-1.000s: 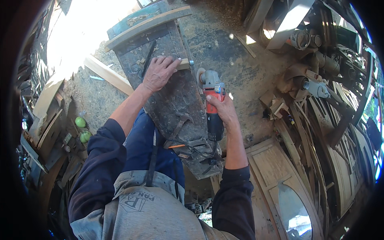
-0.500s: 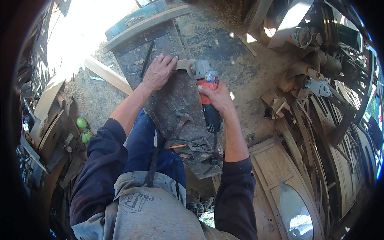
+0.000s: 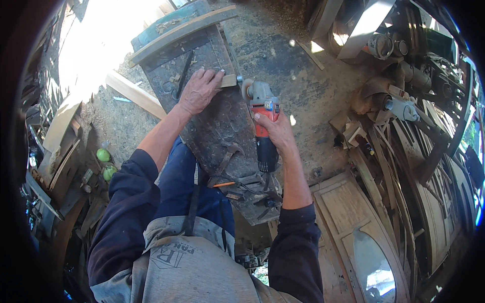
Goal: The person uses an angle grinder to grind and smooth a small cylindrical part, then marks the part with a pencil. Later, the person walks through a cluttered workshop containing wood scraps and a band saw.
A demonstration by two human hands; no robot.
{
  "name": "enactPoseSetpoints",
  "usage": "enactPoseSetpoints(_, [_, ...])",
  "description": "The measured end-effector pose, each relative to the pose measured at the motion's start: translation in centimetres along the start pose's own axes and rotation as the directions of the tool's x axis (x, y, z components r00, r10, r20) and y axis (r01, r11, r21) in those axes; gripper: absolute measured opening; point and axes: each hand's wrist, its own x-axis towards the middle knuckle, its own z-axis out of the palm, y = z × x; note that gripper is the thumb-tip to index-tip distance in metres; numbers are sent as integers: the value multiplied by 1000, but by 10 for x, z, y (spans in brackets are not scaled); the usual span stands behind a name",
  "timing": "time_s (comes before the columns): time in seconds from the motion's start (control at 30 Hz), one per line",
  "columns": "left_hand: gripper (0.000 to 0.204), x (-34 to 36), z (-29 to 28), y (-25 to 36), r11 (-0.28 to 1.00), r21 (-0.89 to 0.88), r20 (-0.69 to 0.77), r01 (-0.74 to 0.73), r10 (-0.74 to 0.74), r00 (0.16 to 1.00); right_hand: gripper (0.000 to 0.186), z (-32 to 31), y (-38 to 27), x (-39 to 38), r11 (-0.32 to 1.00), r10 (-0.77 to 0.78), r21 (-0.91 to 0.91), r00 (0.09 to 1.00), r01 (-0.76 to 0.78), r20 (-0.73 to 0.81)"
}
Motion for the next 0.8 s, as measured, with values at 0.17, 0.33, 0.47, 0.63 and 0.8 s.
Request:
enactPoseSetpoints(0.17, [54, 0, 3, -1, 1000, 4, -9, -1, 1, 1000, 59, 5, -8, 11, 999, -36, 7, 999, 35, 12])
enactPoseSetpoints(0.33, [54, 1, 0, 1, 1000, -1, -29, 14, -14, 999, 60, 3, -5, 9, 1000, -11, 24, 998, 10, 62])
enactPoseSetpoints(0.47, [50, 3, -8, 0, 996, -83, -10, 32, -33, 999, 61, -4, -2, -8, 999, 20, 25, 997, -21, 73])
enactPoseSetpoints(0.63, [39, -6, -16, 2, 907, -404, 187, 116, -43, 981, 51, -16, 15, -45, 987, -36, 158, 999, 40, -30])
enactPoseSetpoints(0.8, [31, 1, -5, 26, 961, -265, 236, -78, 143, 961, 50, -37, 35, -59, 969, 63, 239, 998, -58, -13])
